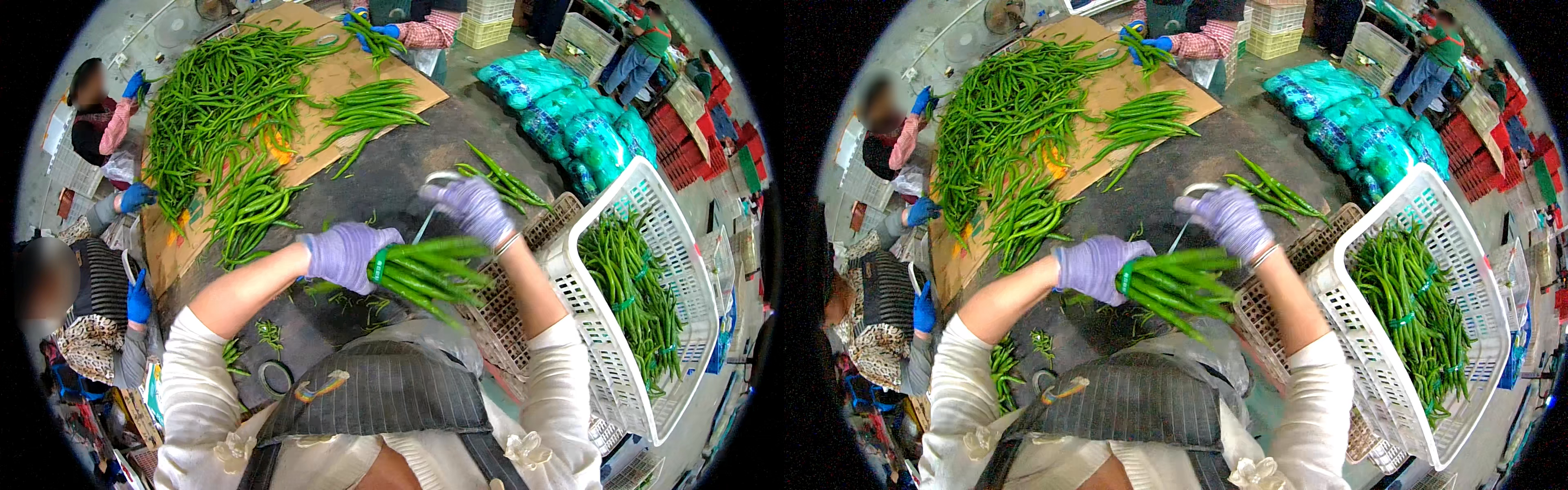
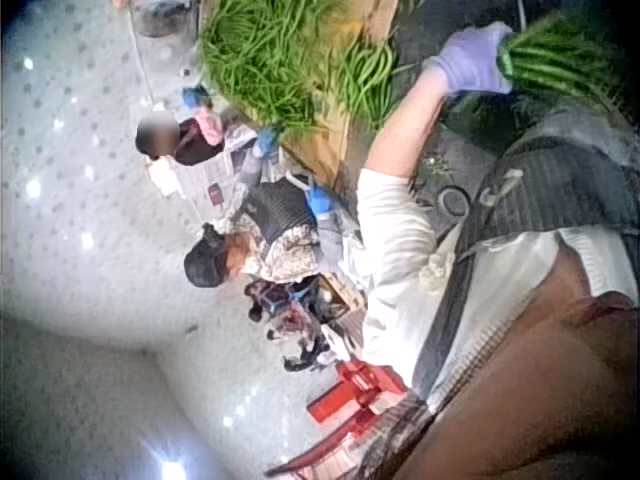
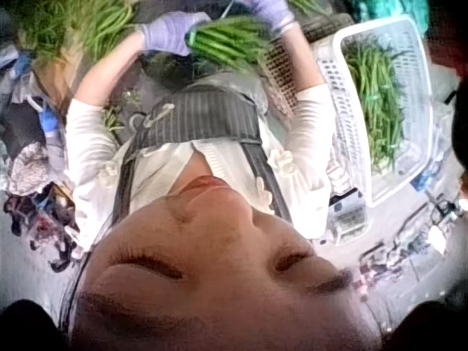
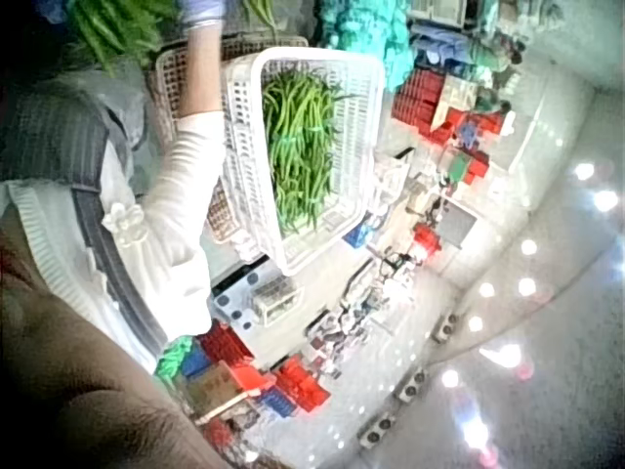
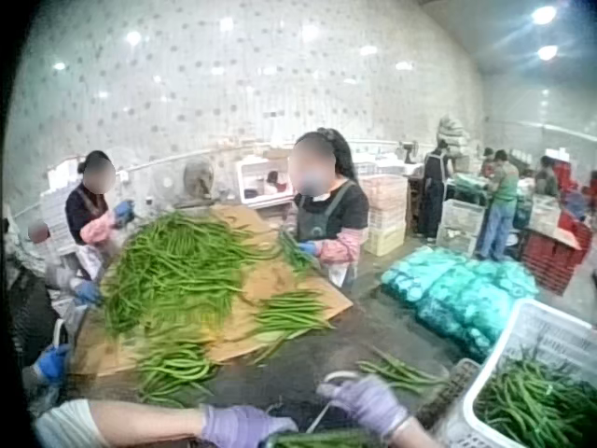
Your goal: The person gathers green beans from a large pile on a table, aligns them into neat bundles, and secures them with green rubber bands. The person then places the finished bundles into a white plastic crate. The process is repeated continuously throughout the clip.
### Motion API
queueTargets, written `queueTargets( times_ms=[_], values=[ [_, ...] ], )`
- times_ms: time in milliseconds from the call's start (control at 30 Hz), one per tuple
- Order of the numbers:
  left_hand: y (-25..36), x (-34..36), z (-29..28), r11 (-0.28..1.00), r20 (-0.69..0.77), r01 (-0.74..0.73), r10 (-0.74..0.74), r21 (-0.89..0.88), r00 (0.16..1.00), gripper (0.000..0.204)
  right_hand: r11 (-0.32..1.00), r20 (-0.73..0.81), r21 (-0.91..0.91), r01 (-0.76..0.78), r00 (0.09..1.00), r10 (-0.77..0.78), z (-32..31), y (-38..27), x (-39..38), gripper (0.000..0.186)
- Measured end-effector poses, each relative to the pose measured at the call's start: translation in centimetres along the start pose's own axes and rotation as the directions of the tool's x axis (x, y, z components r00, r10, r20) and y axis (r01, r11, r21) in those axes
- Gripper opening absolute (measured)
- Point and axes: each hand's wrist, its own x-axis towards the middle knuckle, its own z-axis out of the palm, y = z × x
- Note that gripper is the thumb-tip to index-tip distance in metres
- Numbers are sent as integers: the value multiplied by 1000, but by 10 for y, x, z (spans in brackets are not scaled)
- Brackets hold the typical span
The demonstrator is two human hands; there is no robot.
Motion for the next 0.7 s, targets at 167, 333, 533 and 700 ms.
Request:
queueTargets(
  times_ms=[167, 333, 533, 700],
  values=[
    [-12, 28, -5, 843, -66, 196, -188, 501, 980, 50, 991, 18, -42, 125, 992, -124, -65, -3, 33, 13],
    [-32, 50, -15, 872, -393, 477, -402, 113, 827, 86, 989, 50, -148, 26, 999, -18, -79, -118, 47, 12],
    [-45, 53, 4, 882, -505, 248, -438, -400, 744, 98, 702, -46, 554, -446, 826, 561, -17, -106, -30, 38],
    [-17, 80, 34, 516, -427, -265, -223, -815, 876, 77, 379, 122, 735, -563, 659, 743, 19, -67, -59, 29]
  ],
)
